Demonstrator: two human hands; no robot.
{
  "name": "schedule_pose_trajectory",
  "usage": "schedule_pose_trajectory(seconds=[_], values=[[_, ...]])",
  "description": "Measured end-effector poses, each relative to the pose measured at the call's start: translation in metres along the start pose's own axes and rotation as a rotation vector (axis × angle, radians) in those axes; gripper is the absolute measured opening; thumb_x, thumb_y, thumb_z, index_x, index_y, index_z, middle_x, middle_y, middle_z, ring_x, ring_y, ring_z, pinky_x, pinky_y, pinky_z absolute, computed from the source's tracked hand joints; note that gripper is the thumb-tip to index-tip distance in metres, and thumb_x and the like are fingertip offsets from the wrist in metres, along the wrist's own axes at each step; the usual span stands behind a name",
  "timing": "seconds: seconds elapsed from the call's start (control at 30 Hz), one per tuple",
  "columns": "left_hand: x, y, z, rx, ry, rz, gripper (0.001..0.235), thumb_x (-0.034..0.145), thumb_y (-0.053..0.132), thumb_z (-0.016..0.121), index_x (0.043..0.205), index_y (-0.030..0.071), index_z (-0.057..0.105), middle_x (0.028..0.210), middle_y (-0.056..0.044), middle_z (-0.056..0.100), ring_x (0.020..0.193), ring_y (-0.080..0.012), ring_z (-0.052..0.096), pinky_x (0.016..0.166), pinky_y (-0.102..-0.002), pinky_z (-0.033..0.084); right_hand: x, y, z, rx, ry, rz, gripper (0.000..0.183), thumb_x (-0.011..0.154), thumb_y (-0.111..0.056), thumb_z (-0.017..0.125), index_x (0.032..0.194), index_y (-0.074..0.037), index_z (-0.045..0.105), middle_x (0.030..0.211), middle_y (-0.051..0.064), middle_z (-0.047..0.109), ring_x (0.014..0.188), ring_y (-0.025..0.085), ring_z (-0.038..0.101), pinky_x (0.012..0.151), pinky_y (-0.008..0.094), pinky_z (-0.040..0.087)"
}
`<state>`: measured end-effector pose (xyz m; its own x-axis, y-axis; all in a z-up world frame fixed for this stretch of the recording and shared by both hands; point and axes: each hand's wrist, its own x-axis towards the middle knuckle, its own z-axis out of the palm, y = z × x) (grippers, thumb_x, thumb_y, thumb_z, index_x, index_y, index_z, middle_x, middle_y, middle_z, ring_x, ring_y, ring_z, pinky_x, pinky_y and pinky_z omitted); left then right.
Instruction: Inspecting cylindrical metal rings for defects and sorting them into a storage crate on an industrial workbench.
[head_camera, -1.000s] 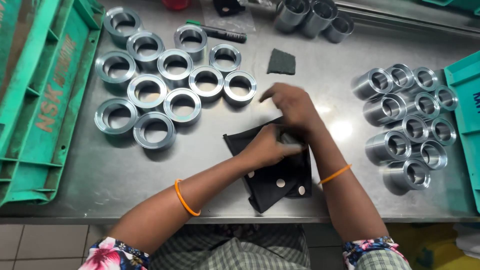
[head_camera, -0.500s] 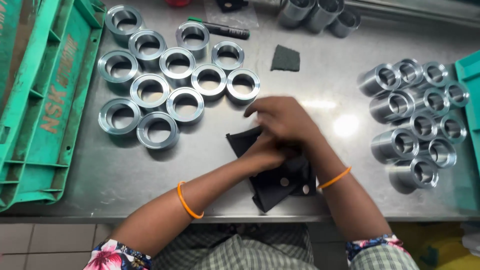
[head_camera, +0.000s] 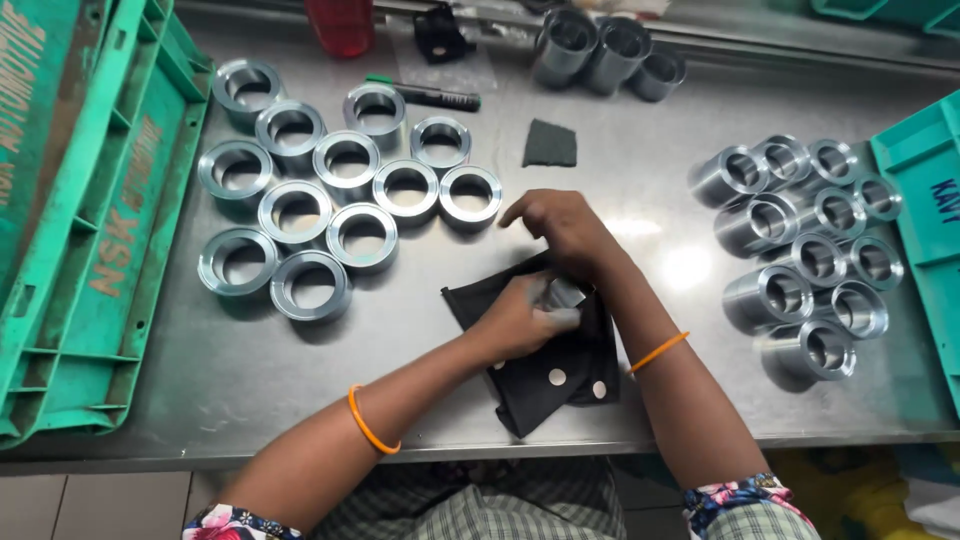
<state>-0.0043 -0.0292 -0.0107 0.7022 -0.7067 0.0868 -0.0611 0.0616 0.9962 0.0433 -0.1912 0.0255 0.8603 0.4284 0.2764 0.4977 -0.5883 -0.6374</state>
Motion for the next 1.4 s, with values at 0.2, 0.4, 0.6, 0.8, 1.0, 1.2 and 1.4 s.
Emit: schedule_pose_trajectory(seconds=[0.2, 0.4, 0.6, 0.8, 1.0, 1.2, 1.4], values=[[-0.005, 0.006, -0.002, -0.027, -0.037, -0.091, 0.027, 0.083, 0.013, 0.073, 0.107, 0.004, 0.066, 0.087, -0.006, 0.067, 0.075, -0.0134, 0.062, 0.069, -0.031, 0.052, -0.001, -0.029, -0.009, 0.216, 0.069, 0.205, 0.066, 0.106, -0.061, 0.038, 0.106, -0.008, 0.077, 0.082, 0.011, 0.064, 0.076, 0.022, 0.059, 0.072, 0.035, 0.048], [-0.006, -0.011, -0.003, 0.028, -0.018, 0.042, 0.034, 0.087, 0.011, 0.074, 0.116, -0.001, 0.062, 0.102, -0.009, 0.065, 0.093, -0.0165, 0.061, 0.083, -0.034, 0.052, -0.001, -0.008, 0.001, 0.051, 0.008, -0.066, 0.066, 0.104, -0.065, 0.041, 0.089, -0.005, 0.064, 0.093, 0.011, 0.073, 0.082, 0.024, 0.064, 0.074, 0.035, 0.051], [-0.005, -0.006, -0.012, 0.057, -0.091, -0.047, 0.04, 0.085, 0.015, 0.075, 0.118, 0.002, 0.056, 0.104, -0.009, 0.065, 0.095, -0.0182, 0.064, 0.083, -0.034, 0.053, -0.01, -0.017, -0.005, 0.251, 0.088, 0.178, 0.068, 0.106, -0.061, 0.036, 0.095, -0.004, 0.072, 0.096, 0.013, 0.071, 0.083, 0.023, 0.064, 0.078, 0.033, 0.052], [-0.008, 0.002, -0.013, 0.07, -0.123, -0.078, 0.033, 0.085, 0.019, 0.072, 0.111, 0.003, 0.059, 0.093, -0.004, 0.065, 0.083, -0.0129, 0.062, 0.073, -0.029, 0.052, -0.013, -0.024, -0.001, -0.115, -0.036, 0.054, 0.049, 0.104, -0.046, 0.044, 0.108, -0.011, 0.079, 0.088, 0.013, 0.064, 0.086, 0.029, 0.063, 0.079, 0.038, 0.051], [-0.01, 0.027, -0.016, 0.007, -0.044, -0.056, 0.034, 0.09, 0.03, 0.075, 0.108, 0.003, 0.062, 0.089, -0.003, 0.062, 0.078, -0.0104, 0.056, 0.069, -0.029, 0.048, -0.02, 0.001, -0.005, -0.211, 0.193, 0.265, 0.023, 0.1, -0.026, 0.058, 0.109, -0.01, 0.073, 0.099, 0.008, 0.068, 0.093, 0.031, 0.068, 0.08, 0.04, 0.054], [-0.009, 0.044, -0.038, -0.041, 0.093, 0.234, 0.028, 0.107, 0.028, 0.059, 0.117, 0.001, 0.063, 0.109, -0.007, 0.062, 0.105, -0.0151, 0.057, 0.097, -0.03, 0.046, -0.024, 0.013, -0.03, 0.203, 0.322, 0.327, 0.04, 0.093, -0.007, 0.054, 0.131, -0.009, 0.066, 0.121, 0.015, 0.066, 0.1, 0.03, 0.066, 0.087, 0.042, 0.056], [-0.005, 0.054, -0.047, 0.118, 0.095, 0.357, 0.033, 0.105, 0.024, 0.064, 0.124, -0.002, 0.063, 0.125, -0.014, 0.063, 0.121, -0.0244, 0.059, 0.108, -0.036, 0.045, -0.026, -0.008, -0.005, 0.636, 0.026, 0.22, 0.047, 0.097, -0.008, 0.054, 0.143, -0.002, 0.055, 0.127, 0.01, 0.066, 0.117, 0.02, 0.064, 0.101, 0.034, 0.052]])
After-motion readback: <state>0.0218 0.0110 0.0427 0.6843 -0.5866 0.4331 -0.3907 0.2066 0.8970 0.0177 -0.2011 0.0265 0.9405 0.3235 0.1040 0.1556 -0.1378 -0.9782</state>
